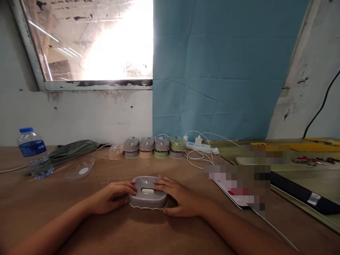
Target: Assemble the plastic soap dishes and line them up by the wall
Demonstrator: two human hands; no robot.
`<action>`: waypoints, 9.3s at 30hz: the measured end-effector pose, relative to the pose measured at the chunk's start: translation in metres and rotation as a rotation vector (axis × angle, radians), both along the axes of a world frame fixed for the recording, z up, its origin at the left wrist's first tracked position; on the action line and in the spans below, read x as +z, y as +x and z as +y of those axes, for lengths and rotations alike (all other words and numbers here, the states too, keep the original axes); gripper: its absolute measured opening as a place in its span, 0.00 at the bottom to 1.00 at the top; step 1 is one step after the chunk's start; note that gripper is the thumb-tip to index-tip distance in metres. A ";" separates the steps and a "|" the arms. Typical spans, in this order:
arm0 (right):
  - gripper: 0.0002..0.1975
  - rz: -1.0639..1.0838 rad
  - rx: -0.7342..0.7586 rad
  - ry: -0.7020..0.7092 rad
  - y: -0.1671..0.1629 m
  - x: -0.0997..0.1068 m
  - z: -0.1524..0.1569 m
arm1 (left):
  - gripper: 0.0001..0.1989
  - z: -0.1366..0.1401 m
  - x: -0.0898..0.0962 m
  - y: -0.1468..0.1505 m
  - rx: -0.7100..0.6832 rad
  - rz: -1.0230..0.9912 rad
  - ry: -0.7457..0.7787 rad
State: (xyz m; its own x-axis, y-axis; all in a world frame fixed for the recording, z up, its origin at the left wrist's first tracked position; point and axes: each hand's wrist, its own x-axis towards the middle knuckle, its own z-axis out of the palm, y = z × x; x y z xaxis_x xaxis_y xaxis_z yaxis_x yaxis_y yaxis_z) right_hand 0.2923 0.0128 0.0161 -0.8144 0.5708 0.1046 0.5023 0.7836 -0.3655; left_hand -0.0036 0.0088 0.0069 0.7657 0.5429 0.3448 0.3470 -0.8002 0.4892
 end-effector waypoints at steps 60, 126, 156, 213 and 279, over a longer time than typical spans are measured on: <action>0.28 0.258 -0.122 -0.105 0.000 -0.008 0.002 | 0.38 0.002 -0.010 0.002 0.135 -0.342 -0.465; 0.32 0.331 0.098 0.036 0.002 -0.017 0.013 | 0.44 -0.001 -0.007 0.005 -0.049 -0.130 -0.270; 0.36 0.238 0.087 0.061 -0.002 -0.013 0.001 | 0.36 -0.002 -0.004 -0.002 -0.018 -0.237 -0.471; 0.07 -0.080 -0.446 0.298 -0.033 -0.017 0.003 | 0.11 0.012 -0.016 0.031 0.584 0.266 0.157; 0.19 -0.229 -0.412 0.316 -0.061 -0.018 0.037 | 0.11 0.011 -0.013 0.026 0.424 0.359 0.161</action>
